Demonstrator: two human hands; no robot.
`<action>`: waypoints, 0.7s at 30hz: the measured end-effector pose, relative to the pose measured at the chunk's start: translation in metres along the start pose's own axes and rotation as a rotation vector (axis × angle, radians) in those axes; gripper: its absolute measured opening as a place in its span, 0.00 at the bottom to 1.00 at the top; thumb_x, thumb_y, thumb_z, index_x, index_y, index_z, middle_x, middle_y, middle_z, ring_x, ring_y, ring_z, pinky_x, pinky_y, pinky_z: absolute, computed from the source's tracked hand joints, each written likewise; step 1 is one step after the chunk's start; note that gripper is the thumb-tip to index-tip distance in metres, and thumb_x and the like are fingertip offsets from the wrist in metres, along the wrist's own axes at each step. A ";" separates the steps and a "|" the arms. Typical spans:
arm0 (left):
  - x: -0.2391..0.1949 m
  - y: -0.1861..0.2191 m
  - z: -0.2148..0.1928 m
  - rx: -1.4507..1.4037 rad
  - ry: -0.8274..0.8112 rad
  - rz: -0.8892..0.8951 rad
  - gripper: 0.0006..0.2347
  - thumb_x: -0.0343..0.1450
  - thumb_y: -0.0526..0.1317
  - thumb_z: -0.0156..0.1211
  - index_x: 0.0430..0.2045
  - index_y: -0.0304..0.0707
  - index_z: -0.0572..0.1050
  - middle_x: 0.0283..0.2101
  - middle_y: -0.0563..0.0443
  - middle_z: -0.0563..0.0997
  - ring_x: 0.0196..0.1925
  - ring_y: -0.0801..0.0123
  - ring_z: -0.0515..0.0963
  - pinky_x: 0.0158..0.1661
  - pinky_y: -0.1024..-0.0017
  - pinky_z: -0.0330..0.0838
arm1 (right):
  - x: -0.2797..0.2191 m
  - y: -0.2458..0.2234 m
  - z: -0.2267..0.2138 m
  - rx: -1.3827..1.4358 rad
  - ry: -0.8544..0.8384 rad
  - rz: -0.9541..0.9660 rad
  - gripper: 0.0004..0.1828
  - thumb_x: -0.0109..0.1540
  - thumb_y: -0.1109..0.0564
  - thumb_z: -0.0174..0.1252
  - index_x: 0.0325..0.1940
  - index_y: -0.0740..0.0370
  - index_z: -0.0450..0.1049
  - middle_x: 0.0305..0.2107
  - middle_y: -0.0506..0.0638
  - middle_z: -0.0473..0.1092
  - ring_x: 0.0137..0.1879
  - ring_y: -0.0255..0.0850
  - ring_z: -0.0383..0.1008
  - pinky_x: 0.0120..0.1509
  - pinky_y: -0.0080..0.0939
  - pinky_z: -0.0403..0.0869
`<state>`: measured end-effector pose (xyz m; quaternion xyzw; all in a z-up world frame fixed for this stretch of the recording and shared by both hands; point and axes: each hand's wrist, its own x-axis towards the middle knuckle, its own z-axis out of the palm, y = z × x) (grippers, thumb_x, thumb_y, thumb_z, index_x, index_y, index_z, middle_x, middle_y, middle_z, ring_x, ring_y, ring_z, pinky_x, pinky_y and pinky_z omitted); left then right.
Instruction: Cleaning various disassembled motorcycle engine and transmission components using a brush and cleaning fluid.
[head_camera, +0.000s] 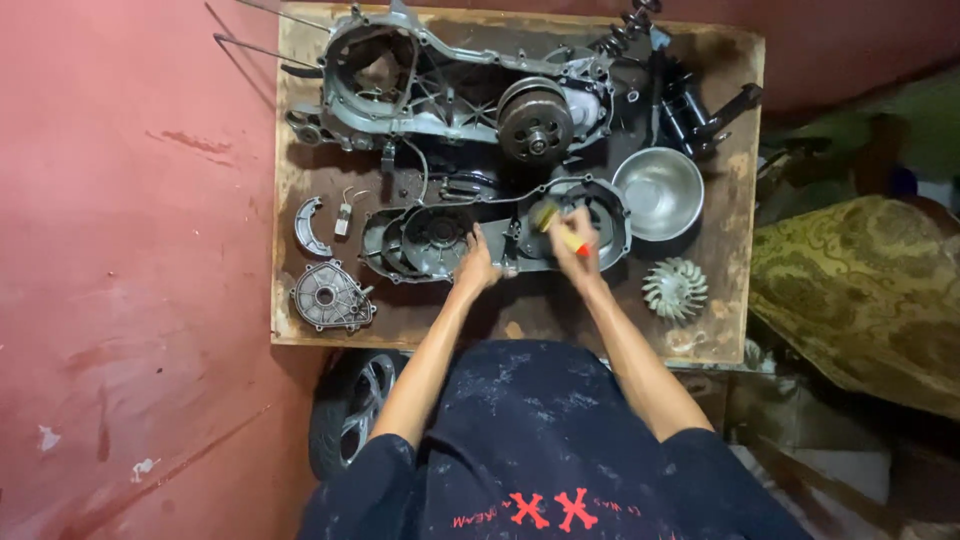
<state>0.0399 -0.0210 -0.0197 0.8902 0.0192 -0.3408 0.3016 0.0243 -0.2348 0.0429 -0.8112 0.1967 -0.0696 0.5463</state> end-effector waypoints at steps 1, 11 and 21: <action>0.001 0.003 -0.005 0.008 -0.004 -0.016 0.61 0.57 0.53 0.79 0.74 0.37 0.29 0.77 0.32 0.43 0.71 0.40 0.64 0.63 0.49 0.66 | -0.001 0.003 0.003 -0.018 -0.119 -0.169 0.11 0.69 0.53 0.60 0.42 0.65 0.71 0.30 0.53 0.72 0.36 0.35 0.71 0.40 0.39 0.72; -0.022 -0.001 0.001 0.150 0.133 0.061 0.54 0.62 0.59 0.74 0.73 0.29 0.39 0.71 0.29 0.59 0.60 0.41 0.75 0.55 0.52 0.72 | -0.002 -0.025 -0.007 -0.134 -0.327 -0.158 0.14 0.68 0.51 0.61 0.40 0.65 0.69 0.26 0.50 0.73 0.34 0.32 0.71 0.37 0.39 0.71; -0.087 -0.049 -0.118 0.247 0.638 0.069 0.45 0.61 0.51 0.78 0.72 0.47 0.54 0.78 0.38 0.49 0.78 0.45 0.50 0.63 0.41 0.60 | -0.011 -0.098 0.050 -0.095 -0.616 -0.363 0.12 0.66 0.52 0.62 0.38 0.62 0.69 0.24 0.54 0.73 0.29 0.41 0.73 0.32 0.44 0.70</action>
